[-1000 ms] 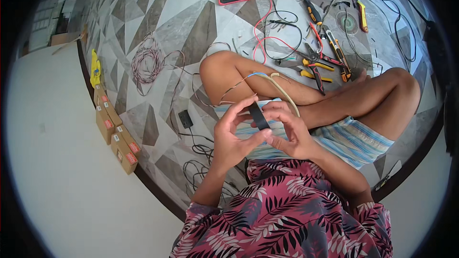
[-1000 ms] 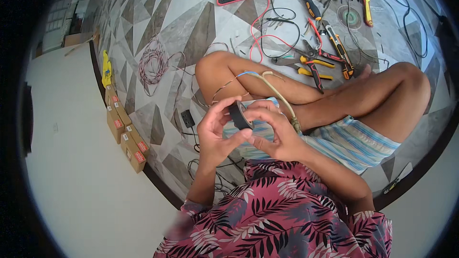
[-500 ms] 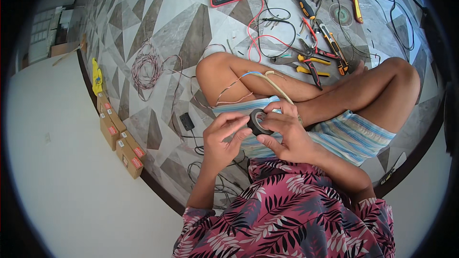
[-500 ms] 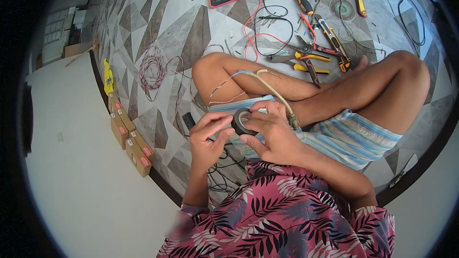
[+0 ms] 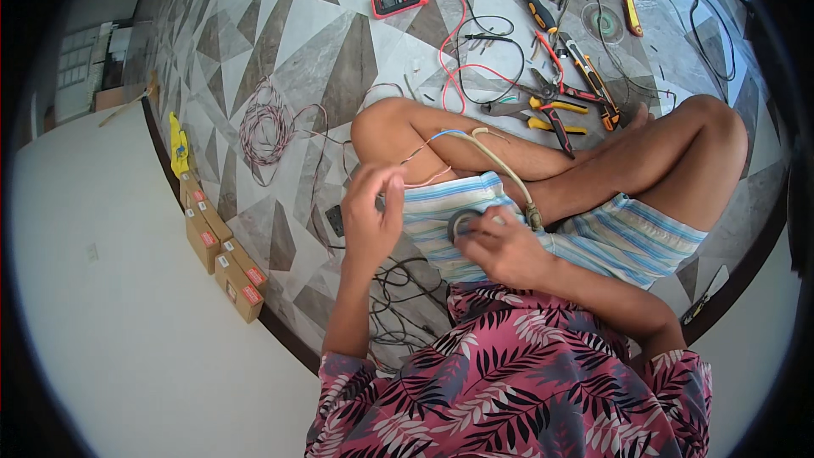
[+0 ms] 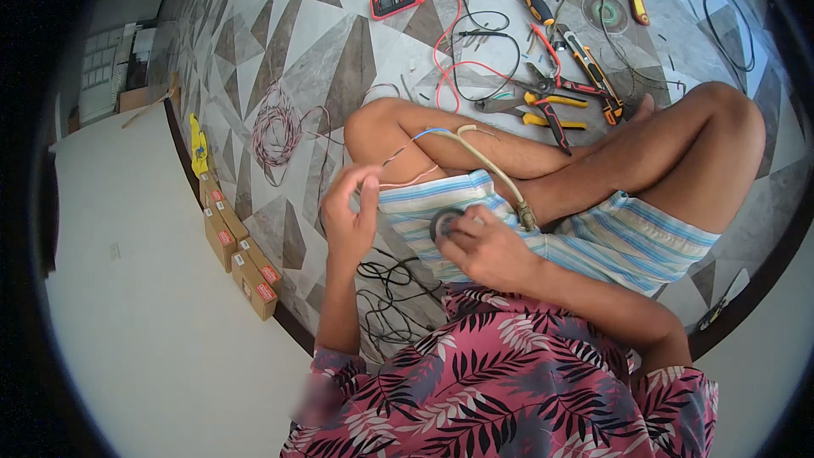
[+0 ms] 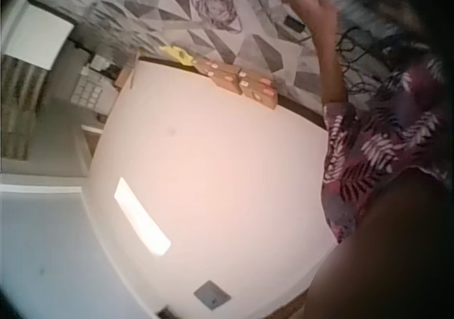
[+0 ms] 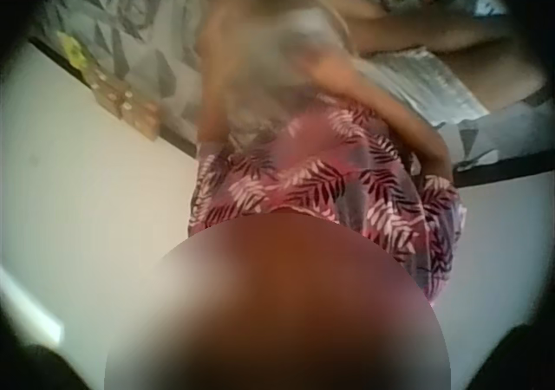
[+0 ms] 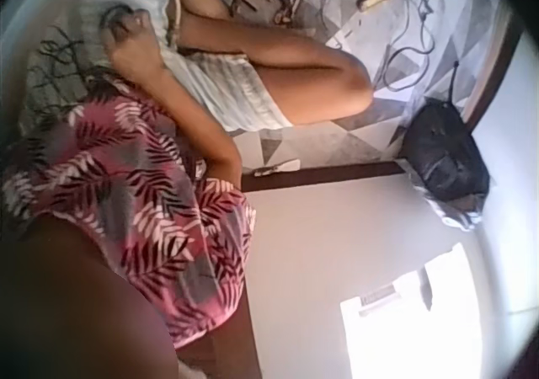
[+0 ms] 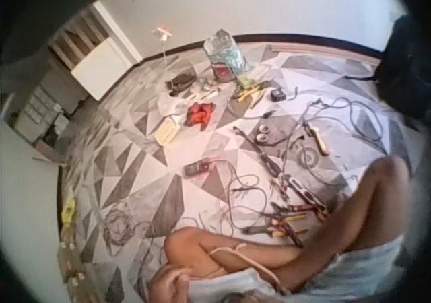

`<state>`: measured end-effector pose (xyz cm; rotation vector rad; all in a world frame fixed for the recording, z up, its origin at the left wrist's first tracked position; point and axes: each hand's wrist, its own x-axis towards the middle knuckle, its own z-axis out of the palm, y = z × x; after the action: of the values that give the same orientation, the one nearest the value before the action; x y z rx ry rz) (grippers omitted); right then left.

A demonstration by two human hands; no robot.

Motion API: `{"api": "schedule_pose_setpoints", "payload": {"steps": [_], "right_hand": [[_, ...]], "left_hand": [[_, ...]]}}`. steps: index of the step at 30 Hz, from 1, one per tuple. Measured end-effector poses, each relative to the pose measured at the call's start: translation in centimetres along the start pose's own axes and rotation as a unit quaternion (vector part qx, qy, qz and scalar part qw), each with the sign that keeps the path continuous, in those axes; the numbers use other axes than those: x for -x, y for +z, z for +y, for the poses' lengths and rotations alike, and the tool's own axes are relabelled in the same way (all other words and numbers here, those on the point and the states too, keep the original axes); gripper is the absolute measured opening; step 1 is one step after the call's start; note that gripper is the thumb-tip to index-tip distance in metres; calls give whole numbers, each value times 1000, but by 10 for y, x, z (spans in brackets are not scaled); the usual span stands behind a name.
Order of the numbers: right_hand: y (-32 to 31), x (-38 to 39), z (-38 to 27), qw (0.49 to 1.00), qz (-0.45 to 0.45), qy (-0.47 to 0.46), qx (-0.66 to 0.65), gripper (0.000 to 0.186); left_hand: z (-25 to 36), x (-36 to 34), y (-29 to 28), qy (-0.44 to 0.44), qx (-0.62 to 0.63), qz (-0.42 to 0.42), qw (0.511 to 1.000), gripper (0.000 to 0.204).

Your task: Repairing electrical wires by stripping and taping them while sitting on the floor.

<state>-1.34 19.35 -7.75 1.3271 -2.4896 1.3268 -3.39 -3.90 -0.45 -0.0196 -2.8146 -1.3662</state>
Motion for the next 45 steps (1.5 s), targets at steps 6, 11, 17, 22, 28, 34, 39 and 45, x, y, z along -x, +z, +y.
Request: {"api": "schedule_pose_setpoints", "payload": {"steps": [6,11,17,22,28,34,39,45], "right_hand": [[-7,-33,29,996,24,-74,-34,28],[12,-109,103,996,68,-52,-18,22],[12,-115,112,995,-43,-43,-73,16],[20,-119,110,995,-76,-29,-63,11],[9,-94,74,999,52,11,-10,17],[-6,-9,-3,988,-149,0,47,36],[4,-14,5,987,-95,88,-100,34],[27,-71,13,941,214,124,-231,26]], "left_hand": [[-41,-50,3,-157,-145,-123,969,34],[-73,-74,1,-303,82,-280,907,37],[-69,-81,-1,-368,198,-347,839,26],[-54,-57,12,191,-291,-144,926,18],[-33,-43,2,-88,-130,-147,976,20],[-57,-41,-21,-229,74,-238,941,24],[-61,-39,-17,-244,177,-216,929,24],[-51,-35,-10,-249,167,-180,937,22]]}}
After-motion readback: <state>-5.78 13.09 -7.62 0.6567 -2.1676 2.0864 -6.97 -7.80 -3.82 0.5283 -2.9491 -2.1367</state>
